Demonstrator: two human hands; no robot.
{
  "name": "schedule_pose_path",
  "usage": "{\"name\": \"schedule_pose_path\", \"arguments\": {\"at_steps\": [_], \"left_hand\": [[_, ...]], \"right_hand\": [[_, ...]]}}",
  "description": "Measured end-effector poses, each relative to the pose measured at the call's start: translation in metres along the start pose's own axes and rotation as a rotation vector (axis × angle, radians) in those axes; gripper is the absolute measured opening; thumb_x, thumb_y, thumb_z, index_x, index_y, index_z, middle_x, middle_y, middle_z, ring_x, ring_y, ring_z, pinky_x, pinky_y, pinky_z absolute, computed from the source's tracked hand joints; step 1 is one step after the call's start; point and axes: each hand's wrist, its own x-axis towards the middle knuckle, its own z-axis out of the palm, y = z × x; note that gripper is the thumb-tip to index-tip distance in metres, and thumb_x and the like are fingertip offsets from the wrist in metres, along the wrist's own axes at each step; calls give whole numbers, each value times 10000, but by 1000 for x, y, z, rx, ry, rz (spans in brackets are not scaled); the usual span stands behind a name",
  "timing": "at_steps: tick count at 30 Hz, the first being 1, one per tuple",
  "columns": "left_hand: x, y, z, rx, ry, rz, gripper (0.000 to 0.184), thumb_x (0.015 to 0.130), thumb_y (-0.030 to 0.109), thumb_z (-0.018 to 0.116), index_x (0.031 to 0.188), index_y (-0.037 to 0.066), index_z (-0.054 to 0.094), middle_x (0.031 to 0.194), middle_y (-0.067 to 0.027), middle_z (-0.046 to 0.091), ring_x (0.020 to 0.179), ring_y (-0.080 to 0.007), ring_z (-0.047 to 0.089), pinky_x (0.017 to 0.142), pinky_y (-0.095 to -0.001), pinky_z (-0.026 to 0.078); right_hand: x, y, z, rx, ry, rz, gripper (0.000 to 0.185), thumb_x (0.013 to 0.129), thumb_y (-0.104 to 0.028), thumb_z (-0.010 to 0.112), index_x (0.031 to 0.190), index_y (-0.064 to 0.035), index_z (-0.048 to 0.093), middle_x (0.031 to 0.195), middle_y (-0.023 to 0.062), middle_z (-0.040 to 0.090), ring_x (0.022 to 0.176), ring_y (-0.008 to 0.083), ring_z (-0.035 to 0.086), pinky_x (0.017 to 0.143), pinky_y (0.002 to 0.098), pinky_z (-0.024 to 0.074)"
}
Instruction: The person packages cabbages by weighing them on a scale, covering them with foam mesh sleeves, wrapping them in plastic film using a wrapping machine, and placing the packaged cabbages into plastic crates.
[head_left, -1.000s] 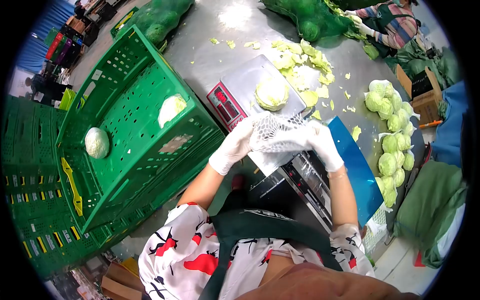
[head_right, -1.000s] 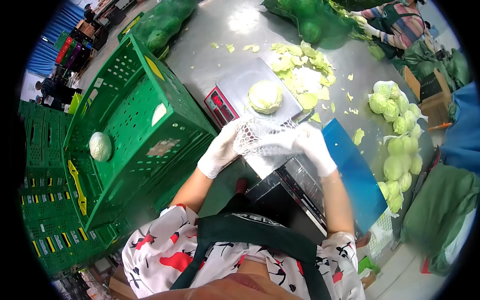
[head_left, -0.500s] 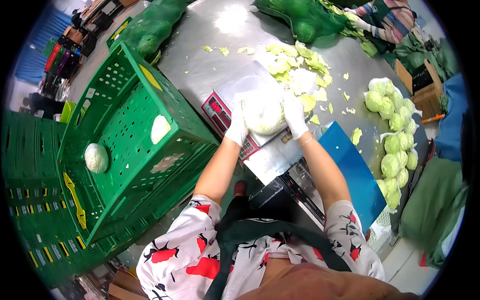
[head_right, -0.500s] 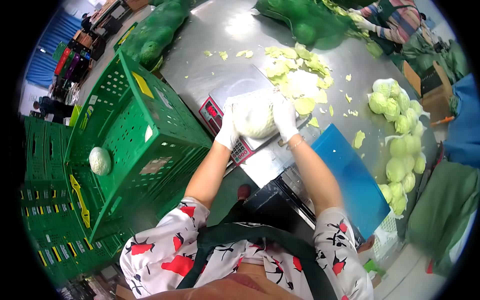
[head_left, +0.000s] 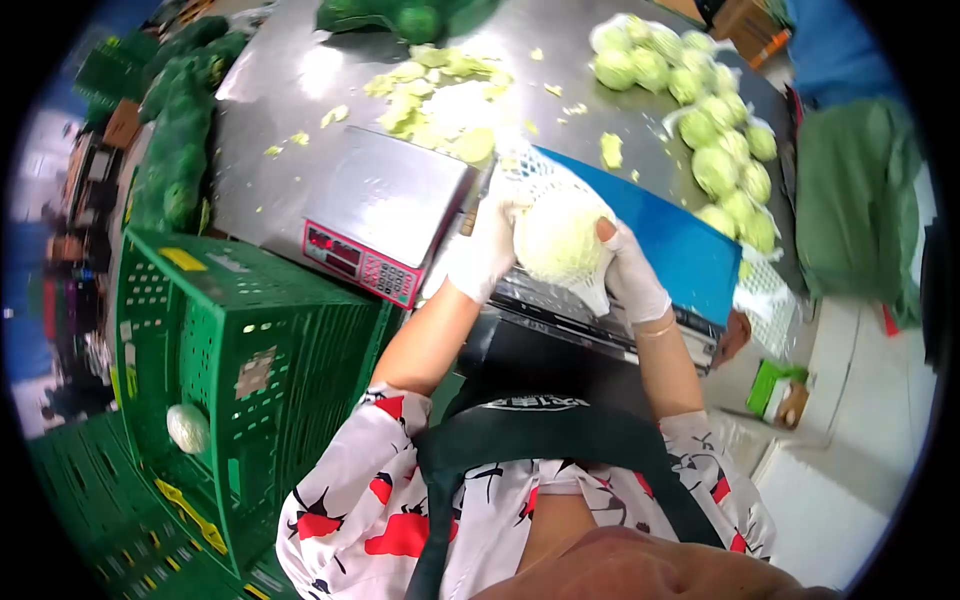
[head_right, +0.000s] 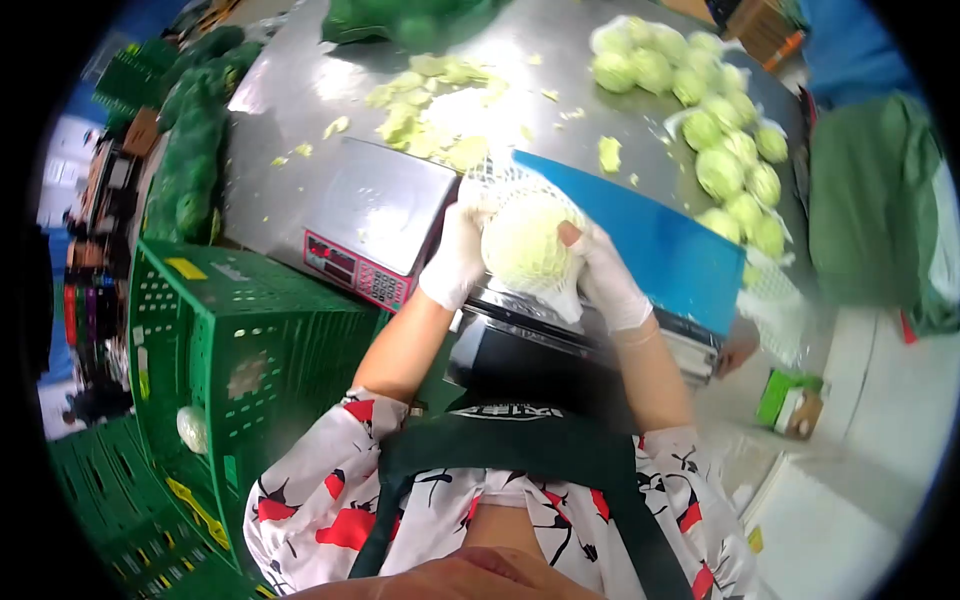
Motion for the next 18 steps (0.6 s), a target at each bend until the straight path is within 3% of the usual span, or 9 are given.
{"name": "schedule_pose_path", "arguments": {"at_steps": [2, 3, 4, 6, 8, 11, 14, 16, 18], "left_hand": [[17, -13, 25, 6, -56, -29, 509, 839, 191, 549, 1300, -25, 539, 1220, -156, 634, 1166, -237, 570, 1000, -378, 441], [25, -22, 26, 194, -13, 107, 643, 863, 221, 581, 1441, 9, 397, 1367, -158, 529, 1243, -238, 503, 1019, -368, 412], [26, -28, 30, 437, 157, 142, 770, 893, 259, 636, 1523, 46, 248, 1459, -173, 420, 1287, -254, 449, 1023, -410, 411], [21, -53, 43, 877, 281, 292, 808, 899, 275, 679, 1529, 47, 229, 1457, -183, 419, 1275, -273, 461, 1033, -435, 407], [16, -76, 50, 1075, -158, 169, 708, 902, 289, 677, 1476, 38, 348, 1450, -216, 418, 1363, -306, 406, 1098, -401, 364], [10, -96, 63, 1248, -269, 196, 678, 903, 356, 650, 1442, 25, 404, 1459, -221, 411, 1361, -337, 411, 1136, -398, 324], [2, -77, 71, 1030, -167, -20, 701, 878, 338, 686, 1446, 33, 410, 1387, -209, 488, 1253, -322, 508, 1080, -400, 388], [-23, -58, 58, 1532, -64, 422, 686, 850, 302, 715, 1418, 31, 442, 1245, -207, 579, 1133, -326, 565, 1016, -422, 423], [-55, -33, 37, 1967, 75, 500, 697, 834, 361, 722, 1380, 8, 471, 1035, -166, 652, 1004, -327, 578, 898, -435, 432]], "right_hand": [[-24, -1, -31, 141, 121, -16, 615, 930, -275, 653, 1407, 18, 398, 1344, 141, 536, 1208, 228, 544, 1034, 381, 448], [-33, -2, -44, 208, 170, -27, 610, 914, -236, 678, 1396, 22, 407, 1331, 141, 543, 1198, 225, 549, 1035, 373, 448], [-44, 0, -53, 70, 271, -77, 614, 902, -210, 689, 1392, 27, 405, 1323, 141, 545, 1189, 222, 553, 1033, 367, 449], [-62, 1, -61, -203, 468, -172, 624, 878, -157, 713, 1385, 36, 403, 1307, 141, 549, 1171, 216, 560, 1031, 356, 451], [-68, 24, -72, -397, 610, -253, 658, 872, -158, 730, 1385, 55, 378, 1288, 156, 557, 1157, 219, 565, 1012, 343, 452], [-79, 24, -74, -614, 668, -235, 663, 907, -223, 701, 1399, 65, 363, 1299, 185, 548, 1191, 242, 541, 1019, 348, 429], [-92, 24, -103, -597, 683, -177, 671, 921, -254, 685, 1416, 61, 359, 1311, 203, 536, 1235, 254, 508, 1059, 360, 389], [-120, 34, -120, -743, 829, -369, 639, 911, -279, 693, 1374, 71, 425, 1333, 219, 524, 1226, 315, 519, 1056, 387, 384], [-155, 14, -105, -1313, 1082, -306, 627, 880, -329, 710, 1324, 53, 484, 1283, 218, 545, 1186, 359, 519, 1027, 432, 390]]}}
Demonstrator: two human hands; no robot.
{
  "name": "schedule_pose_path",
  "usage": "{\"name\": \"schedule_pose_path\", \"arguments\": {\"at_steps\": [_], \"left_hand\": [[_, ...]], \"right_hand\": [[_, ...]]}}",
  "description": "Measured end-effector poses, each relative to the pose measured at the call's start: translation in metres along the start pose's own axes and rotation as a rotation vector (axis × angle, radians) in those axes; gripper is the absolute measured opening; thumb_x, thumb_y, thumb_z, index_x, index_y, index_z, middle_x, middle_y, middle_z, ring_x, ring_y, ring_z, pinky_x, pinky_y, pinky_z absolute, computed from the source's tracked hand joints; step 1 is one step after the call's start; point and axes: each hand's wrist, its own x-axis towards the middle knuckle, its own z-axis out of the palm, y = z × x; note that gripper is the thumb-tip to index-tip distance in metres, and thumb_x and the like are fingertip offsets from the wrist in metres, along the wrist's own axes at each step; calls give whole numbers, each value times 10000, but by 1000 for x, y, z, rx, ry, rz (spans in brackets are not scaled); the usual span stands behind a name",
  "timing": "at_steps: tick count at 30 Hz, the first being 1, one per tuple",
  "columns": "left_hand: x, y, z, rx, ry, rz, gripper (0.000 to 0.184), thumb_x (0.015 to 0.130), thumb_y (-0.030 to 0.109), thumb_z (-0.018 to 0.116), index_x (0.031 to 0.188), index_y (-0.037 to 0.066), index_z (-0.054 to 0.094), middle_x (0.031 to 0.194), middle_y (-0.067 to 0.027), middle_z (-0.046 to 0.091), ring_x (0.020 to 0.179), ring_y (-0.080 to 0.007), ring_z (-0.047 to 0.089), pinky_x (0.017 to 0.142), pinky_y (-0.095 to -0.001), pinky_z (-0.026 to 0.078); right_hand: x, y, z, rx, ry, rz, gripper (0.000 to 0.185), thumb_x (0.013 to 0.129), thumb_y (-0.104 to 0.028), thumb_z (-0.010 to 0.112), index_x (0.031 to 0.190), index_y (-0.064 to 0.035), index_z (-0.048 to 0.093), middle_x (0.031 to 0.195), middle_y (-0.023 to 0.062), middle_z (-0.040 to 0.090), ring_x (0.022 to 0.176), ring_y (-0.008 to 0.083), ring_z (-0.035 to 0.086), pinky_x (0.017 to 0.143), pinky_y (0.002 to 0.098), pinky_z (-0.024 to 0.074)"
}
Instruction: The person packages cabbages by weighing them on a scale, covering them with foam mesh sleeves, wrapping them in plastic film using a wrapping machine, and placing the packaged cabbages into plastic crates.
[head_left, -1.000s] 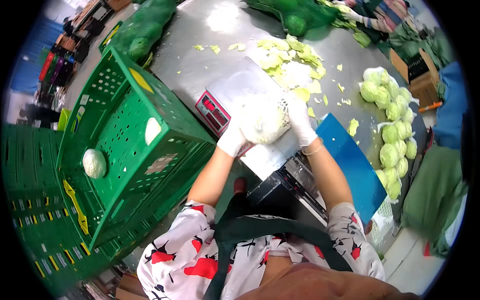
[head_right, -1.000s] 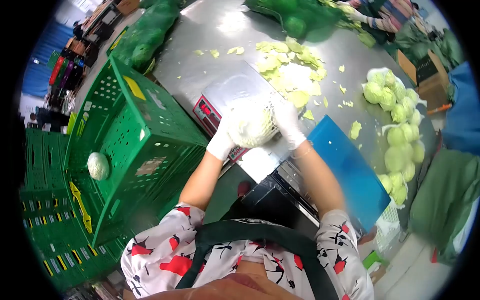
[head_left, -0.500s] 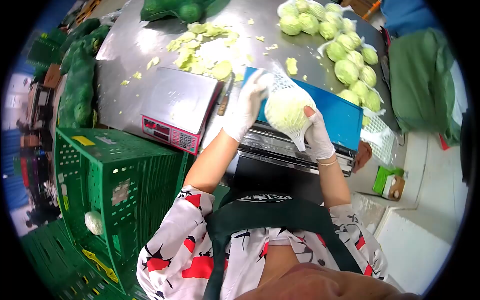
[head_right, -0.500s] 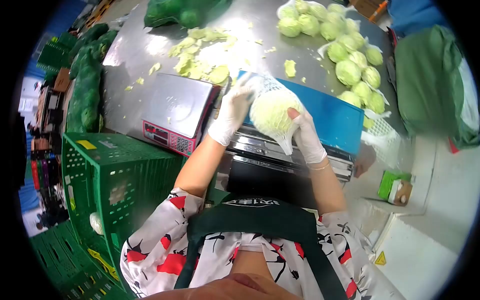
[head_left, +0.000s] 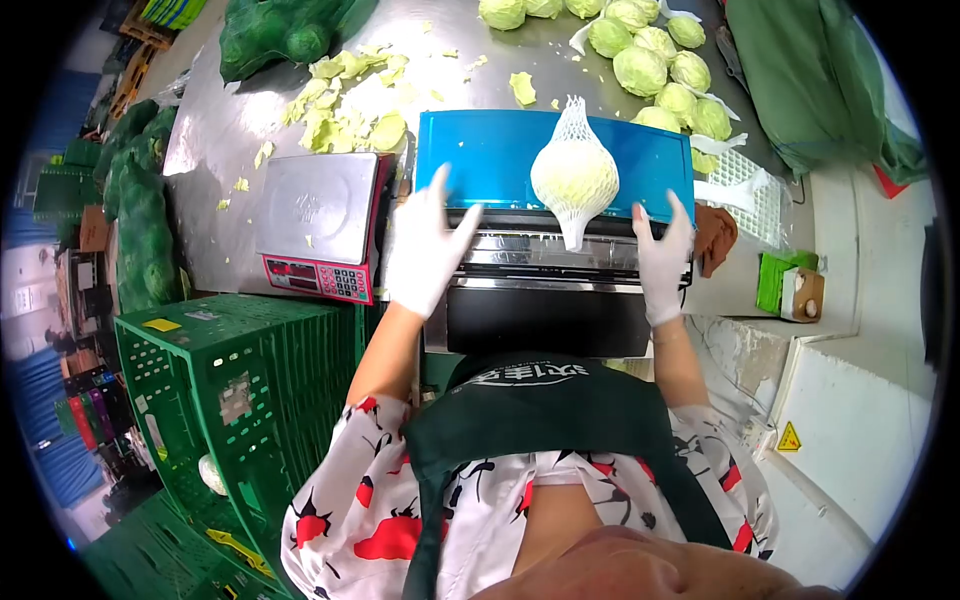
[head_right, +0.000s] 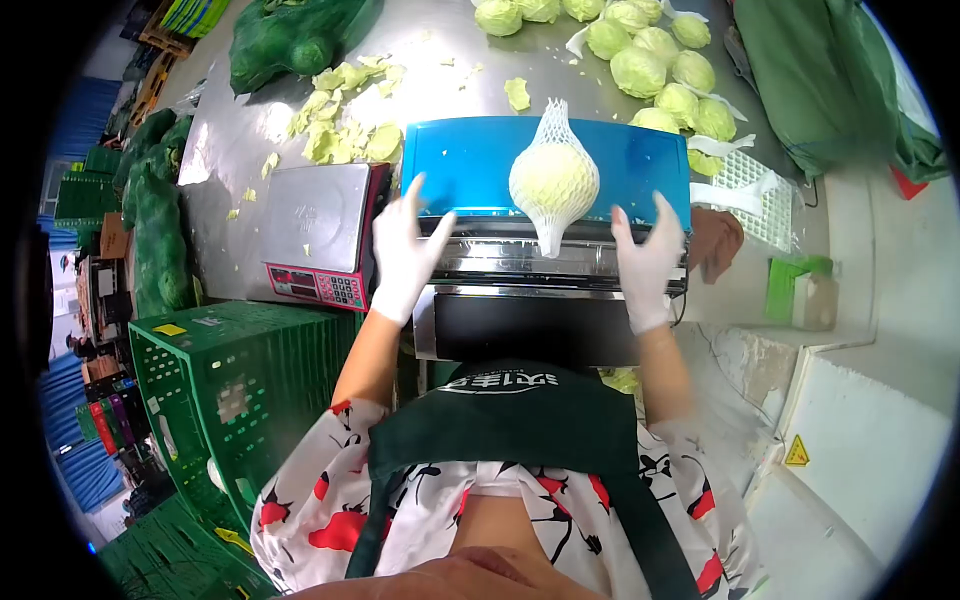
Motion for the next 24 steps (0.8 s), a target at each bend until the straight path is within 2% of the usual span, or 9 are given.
{"name": "schedule_pose_path", "arguments": {"at_steps": [4, 9, 12, 14, 16, 18, 19, 21, 24], "left_hand": [[-62, -32, 17, 485, -58, -68, 788, 788, 382, 765, 1420, 30, 452, 835, -98, 632, 821, -264, 559, 745, -388, 414], [-50, -26, 27, -831, -175, -365, 445, 927, 74, 628, 1364, 35, 556, 919, -40, 685, 801, -98, 607, 743, -260, 484], [-50, -17, -33, -933, -519, -344, 198, 909, 60, 651, 1081, -6, 721, 817, -16, 627, 735, -95, 556, 740, -238, 476], [-43, -18, -79, -882, -698, -292, 117, 876, 20, 657, 955, -12, 736, 798, -55, 635, 695, -116, 567, 797, -269, 496], [-37, -15, -99, -1354, -596, -206, 128, 836, 94, 715, 881, -26, 715, 742, -86, 628, 647, -155, 582, 924, -347, 492], [-6, 22, -95, -1532, -337, -188, 1014, 713, 362, 840, 1492, -21, 315, 1330, -240, 533, 1198, -316, 574, 1137, -482, 320], [22, 39, -85, -1360, -309, -57, 1258, 681, 400, 868, 1560, 20, 53, 1569, -239, 238, 1432, -344, 329, 1171, -508, 237], [65, 25, -33, -718, -291, 203, 1377, 566, 497, 911, 1554, 6, 87, 1599, -221, 175, 1474, -378, 201, 1194, -465, 189], [99, 20, 56, -339, -417, 480, 1405, 516, 483, 916, 1546, -4, 94, 1581, -270, 169, 1489, -399, 121, 1209, -442, 130]], "right_hand": [[-53, 43, -3, -670, -74, 76, 650, 872, -452, 662, 1315, 0, 514, 1103, 150, 615, 1157, 353, 492, 1055, 517, 299], [-52, 47, 4, 327, -197, 240, 224, 932, -135, 625, 1135, -69, 694, 845, 22, 656, 920, 144, 569, 953, 323, 393], [-33, 19, -78, 676, -495, 429, 197, 939, -130, 626, 1079, -16, 703, 873, 21, 656, 864, 96, 582, 819, 246, 445], [-24, 14, -131, 757, -725, 186, 198, 866, -56, 615, 1030, 4, 708, 882, 41, 665, 860, 129, 591, 803, 253, 456], [0, 19, -155, 1009, -855, -171, 241, 814, -26, 611, 1031, 19, 705, 926, 75, 686, 887, 162, 612, 831, 276, 469], [38, 7, -157, 1034, -792, -266, 337, 782, -54, 638, 1107, 25, 679, 1040, 125, 682, 993, 222, 621, 912, 329, 464], [54, 2, -152, 971, -723, -218, 408, 770, -83, 664, 1163, 27, 657, 1121, 156, 668, 1071, 261, 613, 967, 359, 450], [85, -24, -106, 604, -595, -119, 700, 740, -221, 760, 1349, 21, 514, 1354, 221, 533, 1302, 343, 475, 1104, 421, 344], [117, 3, -9, 100, -645, -601, 1180, 629, -413, 891, 1533, -20, 242, 1549, 190, 306, 1446, 307, 279, 1188, 396, 206]]}}
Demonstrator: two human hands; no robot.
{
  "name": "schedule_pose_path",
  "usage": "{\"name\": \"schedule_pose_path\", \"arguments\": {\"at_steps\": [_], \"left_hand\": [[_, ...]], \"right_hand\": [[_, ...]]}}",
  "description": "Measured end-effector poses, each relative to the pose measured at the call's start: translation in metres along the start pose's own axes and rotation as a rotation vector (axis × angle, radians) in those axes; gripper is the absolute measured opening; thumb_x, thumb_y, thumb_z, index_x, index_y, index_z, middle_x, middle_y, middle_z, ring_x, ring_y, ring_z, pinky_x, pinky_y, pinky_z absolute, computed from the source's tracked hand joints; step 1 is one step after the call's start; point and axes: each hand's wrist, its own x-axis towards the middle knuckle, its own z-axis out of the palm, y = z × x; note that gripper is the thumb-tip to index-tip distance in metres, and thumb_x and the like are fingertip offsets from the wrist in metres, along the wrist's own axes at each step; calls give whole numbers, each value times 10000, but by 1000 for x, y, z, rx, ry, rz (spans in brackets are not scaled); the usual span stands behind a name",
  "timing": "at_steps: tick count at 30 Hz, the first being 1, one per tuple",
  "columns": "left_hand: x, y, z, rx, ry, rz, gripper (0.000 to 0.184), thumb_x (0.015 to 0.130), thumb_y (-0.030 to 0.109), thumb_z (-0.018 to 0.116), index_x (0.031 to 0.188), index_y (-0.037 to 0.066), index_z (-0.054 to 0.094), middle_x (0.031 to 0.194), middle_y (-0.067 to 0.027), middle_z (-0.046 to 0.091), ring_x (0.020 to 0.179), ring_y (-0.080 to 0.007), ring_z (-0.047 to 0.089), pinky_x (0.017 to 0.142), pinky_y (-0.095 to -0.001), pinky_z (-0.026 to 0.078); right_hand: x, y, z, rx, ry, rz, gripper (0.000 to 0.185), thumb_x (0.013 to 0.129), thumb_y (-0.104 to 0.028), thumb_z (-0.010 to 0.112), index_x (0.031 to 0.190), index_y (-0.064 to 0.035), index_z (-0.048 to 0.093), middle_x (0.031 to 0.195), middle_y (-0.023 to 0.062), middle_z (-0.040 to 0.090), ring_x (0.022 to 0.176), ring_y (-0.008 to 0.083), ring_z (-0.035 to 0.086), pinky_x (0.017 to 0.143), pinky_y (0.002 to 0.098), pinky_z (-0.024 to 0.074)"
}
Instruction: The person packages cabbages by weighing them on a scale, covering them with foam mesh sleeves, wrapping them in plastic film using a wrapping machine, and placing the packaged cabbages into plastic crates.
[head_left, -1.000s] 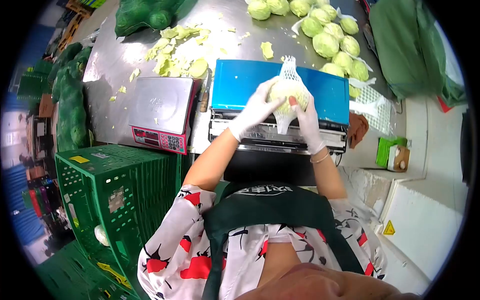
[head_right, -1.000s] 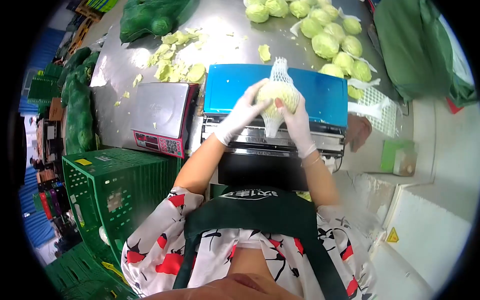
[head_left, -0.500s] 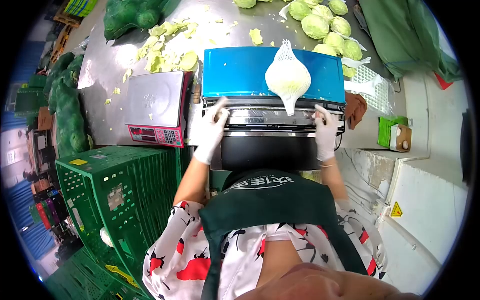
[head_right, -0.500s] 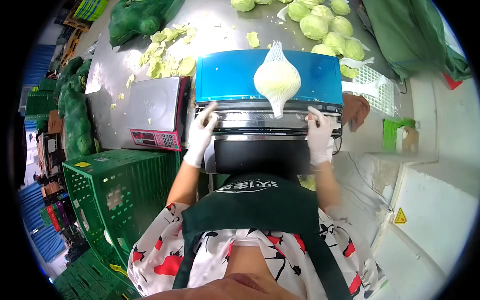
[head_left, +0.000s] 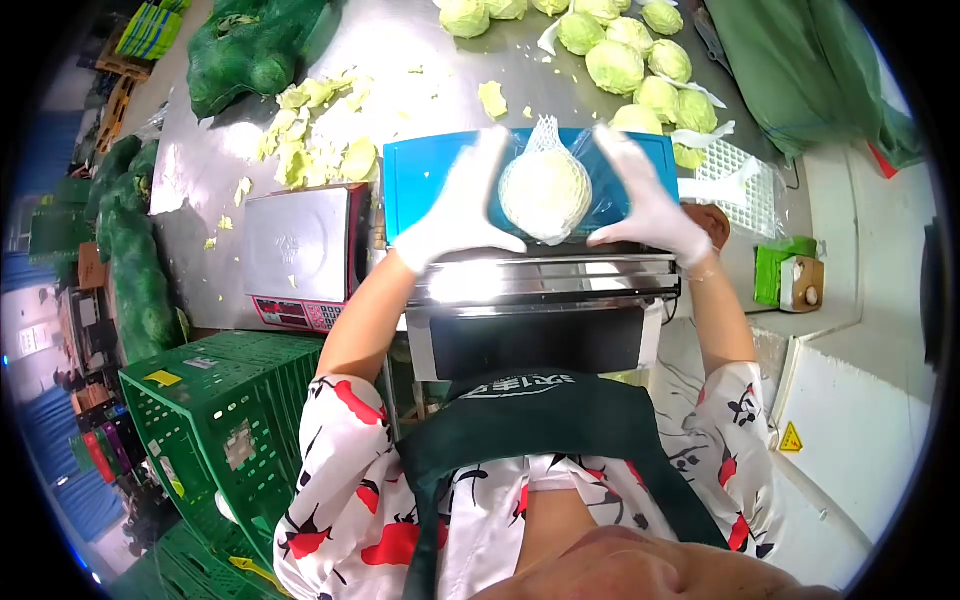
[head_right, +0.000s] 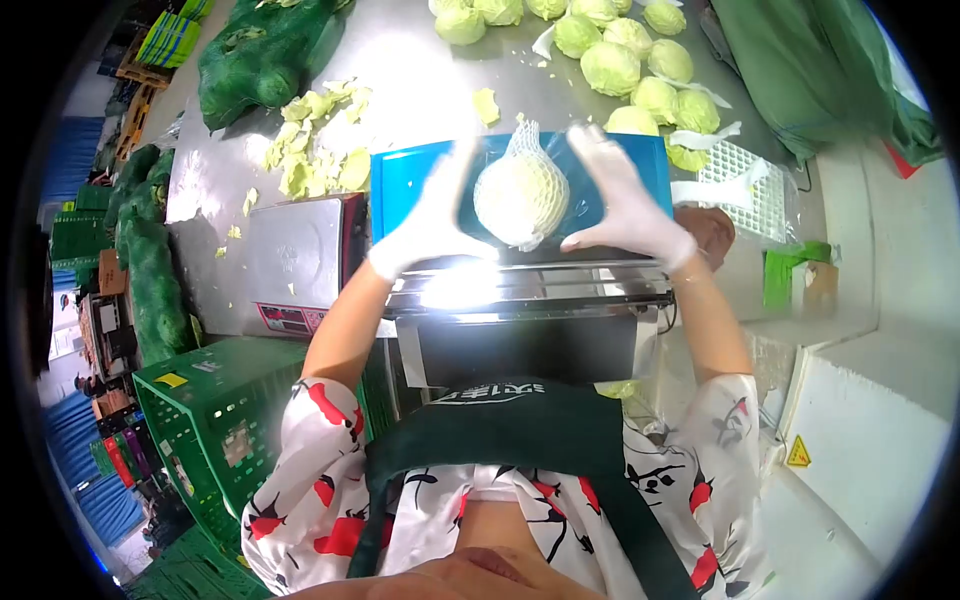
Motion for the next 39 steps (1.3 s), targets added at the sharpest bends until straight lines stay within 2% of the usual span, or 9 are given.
{"name": "schedule_pose_path", "arguments": {"at_steps": [7, 16, 21, 25, 28, 30, 32, 36, 39], "left_hand": [[5, -2, 16, -496, -49, -271, 1186, 627, 399, 898, 1501, -19, 214, 1381, -232, 490, 1266, -333, 514, 1062, -377, 431], [-165, 106, 73, -1036, -341, -578, 810, 881, 448, 708, 1414, -71, 387, 1350, -197, 540, 1282, -247, 495, 1072, -353, 409], [-174, 83, 92, -1458, -574, -1143, 728, 991, 561, 449, 1415, -30, 426, 1338, -182, 561, 1214, -247, 570, 1028, -355, 455], [-213, 86, 104, -1790, -264, -1090, 625, 1004, 489, 488, 1371, -17, 497, 1294, -116, 603, 1172, -181, 587, 1011, -292, 452], [-233, 114, 86, -1417, -102, -971, 527, 996, 307, 579, 1372, -48, 474, 1301, -99, 599, 1195, -184, 570, 1044, -316, 425], [-249, 122, 89, -674, -106, -807, 452, 945, 147, 636, 1367, 45, 512, 1171, -128, 655, 1134, -221, 613, 994, -334, 464], [-263, 103, 96, 45, 71, -236, 417, 945, 97, 610, 1354, 97, 534, 1063, -155, 663, 1000, -261, 665, 902, -348, 513], [-253, 115, 91, -522, 277, -738, 301, 1021, 151, 513, 1305, 67, 565, 844, -13, 632, 644, -84, 533, 605, -228, 462], [-263, 110, 90, -932, 385, -987, 287, 1046, 250, 489, 1181, 33, 621, 773, 35, 628, 505, -17, 435, 445, -180, 345]], "right_hand": [[17, 0, 64, 618, 20, 256, 1024, 649, -392, 883, 1431, 35, 379, 1300, 200, 578, 1208, 270, 567, 1044, 341, 421], [-144, -126, 77, 1066, -512, 900, 693, 937, -608, 529, 1278, -9, 608, 1230, 129, 624, 1129, 175, 577, 958, 317, 461], [-149, -98, 154, 1864, -470, 1076, 643, 1031, -483, 415, 1448, 5, 372, 1355, 125, 538, 1221, 177, 546, 1061, 305, 415], [-162, -102, 143, 1697, -546, 1006, 592, 1000, -431, 498, 1426, -26, 430, 1327, 90, 537, 1163, 189, 552, 1023, 308, 427], [-191, -104, 118, 1269, -628, 942, 438, 994, -284, 558, 1352, -32, 537, 1243, 54, 603, 1087, 194, 590, 996, 312, 440], [-214, -123, 124, 893, -243, 730, 291, 939, -149, 638, 1193, -7, 646, 1105, 68, 673, 1016, 176, 627, 935, 338, 489], [-229, -133, 129, 457, 15, 518, 245, 922, -112, 658, 1137, 5, 667, 1031, 85, 698, 970, 172, 648, 882, 344, 519], [-209, -136, 99, 965, 108, 1182, 180, 983, -94, 545, 1022, 7, 688, 866, 54, 711, 735, 108, 654, 723, 235, 530], [-242, -121, 121, 819, -5, 1182, 206, 961, -132, 552, 1014, 11, 690, 873, 88, 716, 747, 156, 660, 711, 277, 525]]}}
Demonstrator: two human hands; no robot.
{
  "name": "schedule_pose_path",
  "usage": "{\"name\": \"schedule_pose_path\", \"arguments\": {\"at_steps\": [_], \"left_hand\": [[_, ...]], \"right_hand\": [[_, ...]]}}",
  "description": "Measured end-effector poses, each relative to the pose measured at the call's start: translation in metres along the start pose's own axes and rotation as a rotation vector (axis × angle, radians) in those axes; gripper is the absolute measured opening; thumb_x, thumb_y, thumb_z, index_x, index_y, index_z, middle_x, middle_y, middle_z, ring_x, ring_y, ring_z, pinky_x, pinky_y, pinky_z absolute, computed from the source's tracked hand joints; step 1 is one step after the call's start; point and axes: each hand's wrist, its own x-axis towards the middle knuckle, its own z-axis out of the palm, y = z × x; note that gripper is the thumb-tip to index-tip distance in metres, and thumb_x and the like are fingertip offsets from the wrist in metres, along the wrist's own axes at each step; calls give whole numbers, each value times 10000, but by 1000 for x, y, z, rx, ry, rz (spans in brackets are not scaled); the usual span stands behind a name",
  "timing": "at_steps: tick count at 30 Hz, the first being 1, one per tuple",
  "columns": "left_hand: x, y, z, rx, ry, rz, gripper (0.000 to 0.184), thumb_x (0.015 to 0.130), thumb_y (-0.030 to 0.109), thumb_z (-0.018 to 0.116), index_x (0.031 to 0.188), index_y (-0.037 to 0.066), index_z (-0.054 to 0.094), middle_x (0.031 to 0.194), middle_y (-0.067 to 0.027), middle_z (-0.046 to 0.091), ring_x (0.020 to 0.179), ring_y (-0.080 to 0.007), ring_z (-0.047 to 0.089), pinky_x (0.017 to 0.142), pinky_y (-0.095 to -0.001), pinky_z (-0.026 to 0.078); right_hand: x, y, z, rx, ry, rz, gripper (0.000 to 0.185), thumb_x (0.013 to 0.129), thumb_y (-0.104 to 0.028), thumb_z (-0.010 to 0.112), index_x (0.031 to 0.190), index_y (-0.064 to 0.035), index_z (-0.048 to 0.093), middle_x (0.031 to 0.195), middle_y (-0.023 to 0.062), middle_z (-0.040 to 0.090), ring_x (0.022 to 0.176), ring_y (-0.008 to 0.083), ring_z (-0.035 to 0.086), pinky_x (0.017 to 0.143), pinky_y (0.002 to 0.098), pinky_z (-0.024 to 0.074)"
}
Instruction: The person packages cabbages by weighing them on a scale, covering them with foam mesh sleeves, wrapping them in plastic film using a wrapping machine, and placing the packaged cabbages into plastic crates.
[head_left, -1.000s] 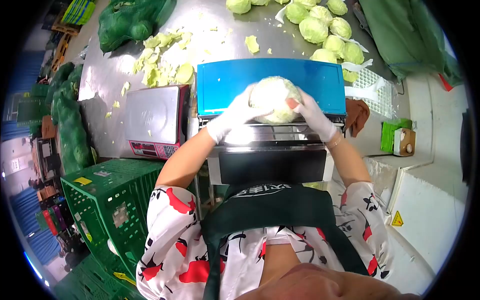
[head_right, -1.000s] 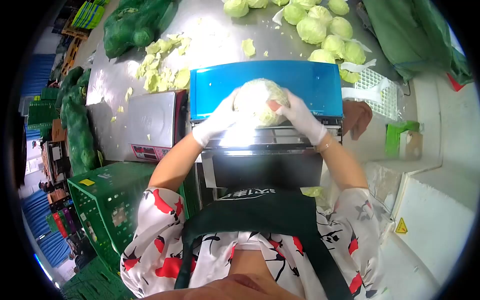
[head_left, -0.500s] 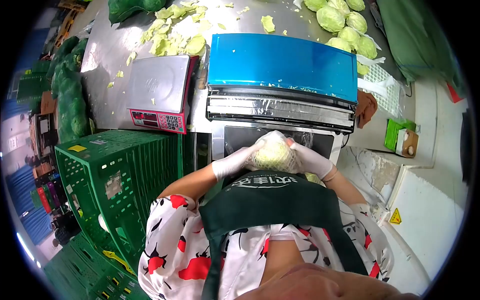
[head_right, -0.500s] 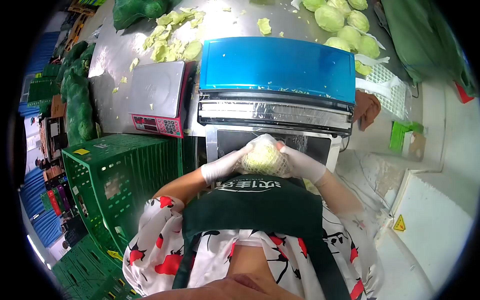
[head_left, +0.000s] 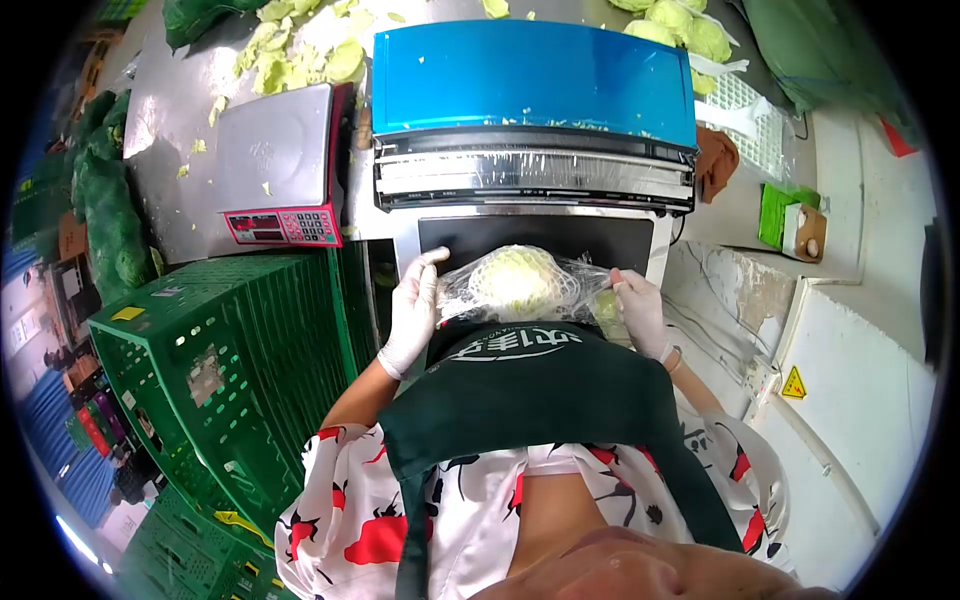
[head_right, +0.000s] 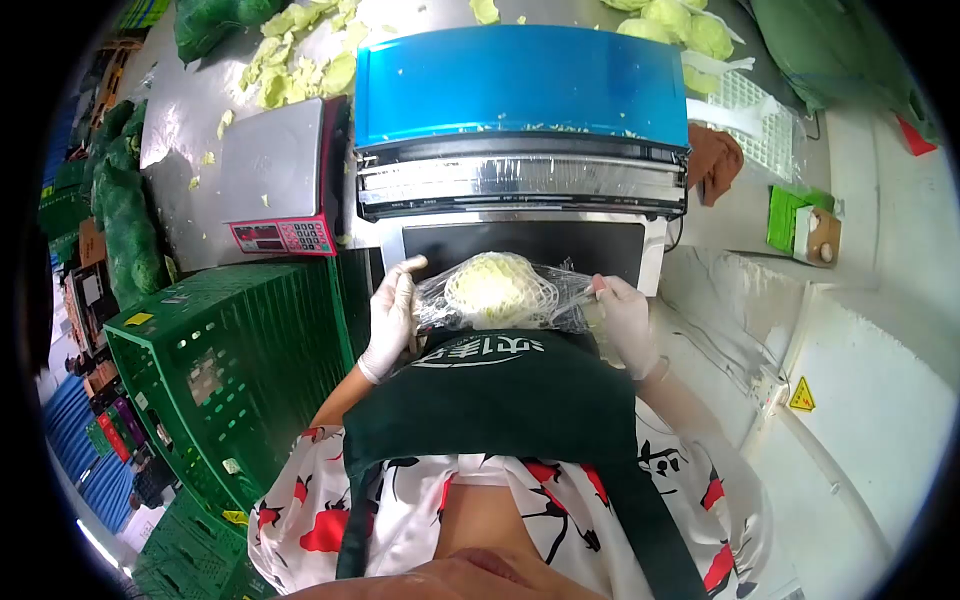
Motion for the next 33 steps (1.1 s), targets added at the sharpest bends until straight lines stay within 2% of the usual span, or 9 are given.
{"name": "schedule_pose_path", "arguments": {"at_steps": [3, 6, 8, 11, 16, 20, 23, 24, 33], "left_hand": [[0, -75, -19, 202, -283, -384, 293, 1033, 283, 495, 1055, 48, 669, 688, 7, 625, 521, -63, 513, 466, -250, 425], [11, -112, 14, 437, -496, -21, 232, 953, 230, 577, 984, 20, 672, 736, -106, 683, 546, -214, 630, 532, -365, 509], [27, -137, 25, 746, -615, 583, 210, 896, 210, 615, 956, 18, 676, 762, -158, 687, 556, -285, 650, 556, -422, 530], [27, -103, 17, 1050, -566, 538, 269, 829, 241, 644, 1024, 58, 675, 797, -175, 676, 594, -307, 656, 556, -415, 533], [19, 32, 34, 273, -159, 488, 344, 894, 51, 667, 1233, 70, 611, 608, 27, 507, 456, -39, 419, 439, -215, 354], [14, 76, 51, -34, -427, 407, 407, 951, 166, 613, 1336, 48, 556, 970, -24, 578, 875, -79, 515, 807, -239, 428], [0, 73, 27, -278, -915, 117, 664, 984, 496, 469, 1412, -12, 460, 1474, -130, 442, 1386, -213, 383, 1148, -353, 285], [-3, 63, 15, -340, -920, -6, 780, 923, 575, 532, 1412, -26, 449, 1443, -148, 473, 1333, -225, 454, 1140, -363, 311], [-135, 127, -153, -585, 127, 807, 993, 765, 620, 599, 1490, 14, 292, 1477, -256, 359, 1329, -445, 420, 1075, -566, 424]], "right_hand": [[17, 83, 13, -477, 33, -416, 258, 934, -190, 558, 1020, 12, 693, 887, 136, 716, 789, 216, 673, 727, 321, 518], [40, 90, 67, -401, -290, 147, 316, 918, -249, 578, 1066, 2, 701, 977, 153, 723, 958, 241, 685, 873, 342, 516], [70, 138, 110, 331, -509, 215, 306, 938, -224, 589, 1130, -3, 680, 1089, 109, 706, 1004, 216, 672, 919, 346, 515], [54, 51, 123, 975, -948, 223, 294, 944, -158, 609, 1203, -22, 643, 1203, 80, 665, 1065, 179, 643, 967, 341, 511], [33, -49, 113, 403, -1134, -270, 342, 906, -121, 660, 1224, -4, 615, 1177, 85, 661, 1095, 156, 608, 958, 323, 497], [13, -76, 119, 370, -1096, -244, 374, 878, -122, 688, 1221, 5, 613, 1176, 111, 659, 1082, 187, 616, 965, 327, 485], [10, -72, 111, -94, -612, -772, 403, 880, -120, 681, 1253, -1, 587, 1178, 131, 651, 1085, 209, 618, 957, 338, 491], [10, -47, 111, -138, -289, -382, 392, 892, -86, 654, 1267, -8, 567, 1156, 142, 652, 1074, 217, 623, 927, 342, 507], [114, -102, -76, -25, 689, -812, 245, 928, -92, 608, 1156, -14, 649, 1004, 58, 689, 867, 129, 635, 789, 255, 501]]}}
